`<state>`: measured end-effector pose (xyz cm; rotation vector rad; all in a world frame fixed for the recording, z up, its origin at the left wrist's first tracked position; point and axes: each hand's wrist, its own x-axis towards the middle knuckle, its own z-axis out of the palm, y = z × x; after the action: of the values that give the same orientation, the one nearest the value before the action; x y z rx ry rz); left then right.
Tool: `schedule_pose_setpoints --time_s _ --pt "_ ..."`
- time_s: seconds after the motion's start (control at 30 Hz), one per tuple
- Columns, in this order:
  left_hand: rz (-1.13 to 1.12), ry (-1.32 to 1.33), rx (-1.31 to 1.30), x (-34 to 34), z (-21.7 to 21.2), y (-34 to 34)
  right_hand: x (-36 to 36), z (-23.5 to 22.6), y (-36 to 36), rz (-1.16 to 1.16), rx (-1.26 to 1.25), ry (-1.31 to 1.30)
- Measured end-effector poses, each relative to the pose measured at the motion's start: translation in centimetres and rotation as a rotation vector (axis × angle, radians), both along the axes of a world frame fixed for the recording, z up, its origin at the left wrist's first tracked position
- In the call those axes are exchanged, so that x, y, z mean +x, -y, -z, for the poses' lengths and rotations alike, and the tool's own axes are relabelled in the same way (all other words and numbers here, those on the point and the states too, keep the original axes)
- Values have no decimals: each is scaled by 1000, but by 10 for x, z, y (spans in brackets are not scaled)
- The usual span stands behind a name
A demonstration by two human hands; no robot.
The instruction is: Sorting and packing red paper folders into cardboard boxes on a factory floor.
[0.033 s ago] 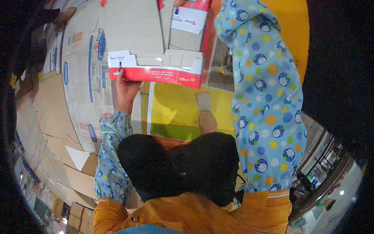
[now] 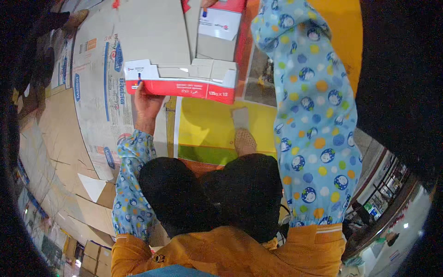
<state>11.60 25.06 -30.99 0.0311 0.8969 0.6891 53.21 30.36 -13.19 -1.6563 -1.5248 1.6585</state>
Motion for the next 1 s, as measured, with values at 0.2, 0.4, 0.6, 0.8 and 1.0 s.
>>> schedule_pose_setpoints --time_s 0.2,0.4,0.6,0.8,1.0 --pt "-42 -59 15 -9 -6 -11 -55 -51 24 -17 158 220" --pt "-30 -54 -116 -3 9 -21 -65 -39 18 66 239 327" --pt "752 -612 1160 -51 32 -16 -69 0 55 252 260 316" --pt "255 -92 179 -54 119 -62 -92 7 60 382 147 444" --pt "371 -273 293 -29 68 -79 -104 -2 55 430 148 484"
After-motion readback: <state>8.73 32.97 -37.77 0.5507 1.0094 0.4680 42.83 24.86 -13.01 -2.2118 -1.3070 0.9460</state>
